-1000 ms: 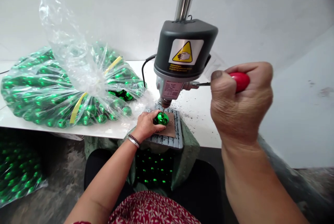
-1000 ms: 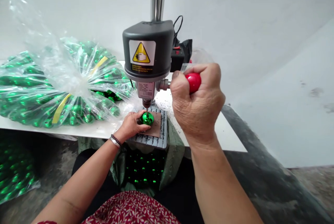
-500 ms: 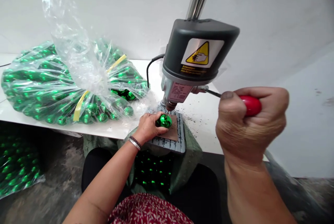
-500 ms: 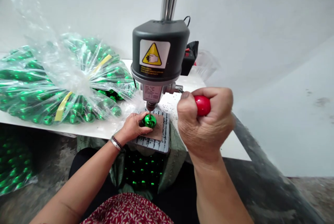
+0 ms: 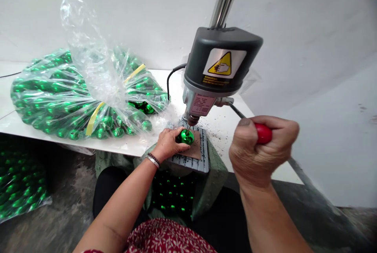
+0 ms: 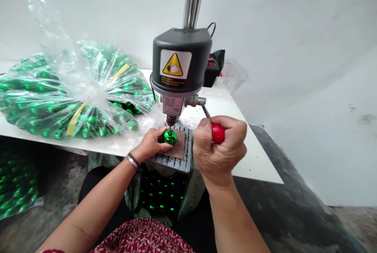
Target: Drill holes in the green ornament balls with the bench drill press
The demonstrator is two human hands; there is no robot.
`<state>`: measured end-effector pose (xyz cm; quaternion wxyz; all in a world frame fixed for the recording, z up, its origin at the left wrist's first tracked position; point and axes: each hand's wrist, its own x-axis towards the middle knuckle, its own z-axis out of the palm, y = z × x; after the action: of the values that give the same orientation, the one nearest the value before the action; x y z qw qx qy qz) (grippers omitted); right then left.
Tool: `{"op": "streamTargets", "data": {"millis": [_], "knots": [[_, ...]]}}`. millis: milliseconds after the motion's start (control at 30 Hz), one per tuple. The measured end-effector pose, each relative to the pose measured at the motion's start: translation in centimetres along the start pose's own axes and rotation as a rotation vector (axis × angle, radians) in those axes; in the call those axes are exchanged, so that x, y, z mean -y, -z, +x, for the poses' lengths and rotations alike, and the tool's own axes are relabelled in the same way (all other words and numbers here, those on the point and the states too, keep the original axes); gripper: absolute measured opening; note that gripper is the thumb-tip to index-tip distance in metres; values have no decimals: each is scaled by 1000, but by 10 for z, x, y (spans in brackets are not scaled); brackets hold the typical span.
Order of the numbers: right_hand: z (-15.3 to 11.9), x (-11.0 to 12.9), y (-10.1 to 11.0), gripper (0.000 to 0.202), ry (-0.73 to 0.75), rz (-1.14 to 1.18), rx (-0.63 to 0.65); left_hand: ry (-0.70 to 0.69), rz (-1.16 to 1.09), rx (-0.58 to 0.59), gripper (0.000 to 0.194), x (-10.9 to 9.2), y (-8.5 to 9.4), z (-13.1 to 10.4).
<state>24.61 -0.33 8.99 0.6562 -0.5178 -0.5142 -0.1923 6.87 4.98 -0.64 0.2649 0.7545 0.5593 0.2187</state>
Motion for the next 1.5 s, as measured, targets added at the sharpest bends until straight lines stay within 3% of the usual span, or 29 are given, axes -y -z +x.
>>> {"op": "streamTargets", "data": {"millis": [500, 633, 833, 1033, 1133, 1200, 1300, 1333, 1400, 1500], "knots": [[-27, -9, -1, 15, 38, 60, 10, 29, -18, 13, 63, -2, 3, -1], [9, 1, -6, 21, -17, 42, 17, 25, -32, -7, 64, -2, 0, 0], [90, 32, -21, 21, -278, -57, 238, -83, -218, -16, 57, 9, 12, -16], [94, 46, -25, 27, -406, -115, 196, -300, -252, 236, 64, 25, 33, -38], [91, 43, -27, 25, -413, -130, 170, -271, -255, 180, 54, 27, 35, -38], [90, 38, -28, 23, -392, -121, 162, -168, -176, 16, 40, 29, 43, -31], [89, 30, -29, 20, -306, -88, 152, -25, 215, -204, 35, 29, 70, -9], [89, 28, -28, 20, -282, -76, 152, 12, 382, -200, 39, 28, 82, -1], [90, 27, -27, 21, -271, -55, 160, 87, 643, -66, 43, 26, 104, 13], [91, 31, -25, 21, -340, -47, 181, 129, 743, 45, 41, 20, 123, 22]]}}
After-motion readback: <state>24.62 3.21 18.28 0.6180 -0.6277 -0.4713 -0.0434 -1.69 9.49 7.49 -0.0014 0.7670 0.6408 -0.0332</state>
